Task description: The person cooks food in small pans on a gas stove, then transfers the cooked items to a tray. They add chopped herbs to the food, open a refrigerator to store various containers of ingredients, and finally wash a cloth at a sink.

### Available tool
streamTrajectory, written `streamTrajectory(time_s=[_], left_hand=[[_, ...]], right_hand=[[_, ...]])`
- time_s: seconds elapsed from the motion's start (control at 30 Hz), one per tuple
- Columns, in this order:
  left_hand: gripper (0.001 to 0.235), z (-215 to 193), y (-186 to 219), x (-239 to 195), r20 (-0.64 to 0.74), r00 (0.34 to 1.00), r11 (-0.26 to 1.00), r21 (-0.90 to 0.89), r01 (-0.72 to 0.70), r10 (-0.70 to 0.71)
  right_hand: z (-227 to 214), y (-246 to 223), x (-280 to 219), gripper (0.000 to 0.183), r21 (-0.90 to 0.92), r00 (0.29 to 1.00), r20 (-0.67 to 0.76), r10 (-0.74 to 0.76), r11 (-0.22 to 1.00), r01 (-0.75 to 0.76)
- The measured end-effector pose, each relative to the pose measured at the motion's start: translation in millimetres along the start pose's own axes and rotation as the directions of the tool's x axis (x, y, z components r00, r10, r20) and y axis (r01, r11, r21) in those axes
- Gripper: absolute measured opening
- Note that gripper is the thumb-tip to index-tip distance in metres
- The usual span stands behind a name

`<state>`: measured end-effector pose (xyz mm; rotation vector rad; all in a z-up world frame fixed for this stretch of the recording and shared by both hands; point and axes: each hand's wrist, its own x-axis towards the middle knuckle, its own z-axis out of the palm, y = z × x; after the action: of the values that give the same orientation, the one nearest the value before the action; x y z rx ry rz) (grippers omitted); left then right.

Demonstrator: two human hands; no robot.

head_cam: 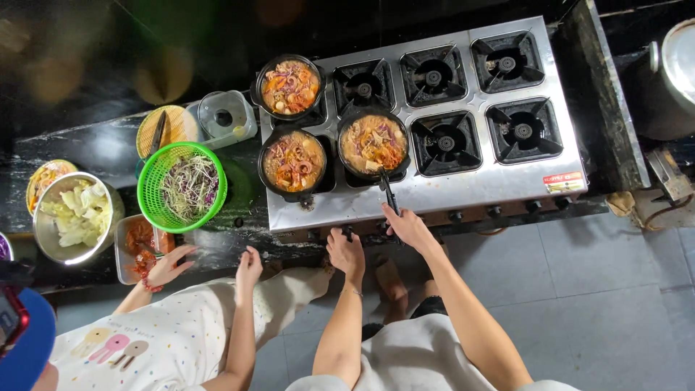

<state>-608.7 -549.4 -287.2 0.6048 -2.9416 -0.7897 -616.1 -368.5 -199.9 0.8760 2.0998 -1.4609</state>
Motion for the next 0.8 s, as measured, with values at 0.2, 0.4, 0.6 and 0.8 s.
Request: streamTrajectory(time_s=[0.2,0.4,0.6,0.8], left_hand=[[0.031,-3,-8,0,-0.008,0.975,0.975,0.023,-0.222,0.223],[0.045,-1,-47,29,-0.237,0.959,0.985,-0.114,0.132,-0.156],[0.040,-38,-51,47,-0.003,0.989,0.985,0.086,0.150,-0.151],[0.033,-28,-55,54,-0.017,0.992,0.990,0.068,0.122,-0.121]], right_hand=[[6,10,9,0.077,0.037,1.000,0.000,0.006,0.999,-0.006],[5,1,2,0.077,0.019,1.000,-0.010,0.028,0.999,-0.027],[3,0,1,0.078,0.029,0.999,0.012,0.040,0.999,-0.040],[8,2,4,0.074,0.039,0.999,-0.010,0.037,0.999,-0.037]])
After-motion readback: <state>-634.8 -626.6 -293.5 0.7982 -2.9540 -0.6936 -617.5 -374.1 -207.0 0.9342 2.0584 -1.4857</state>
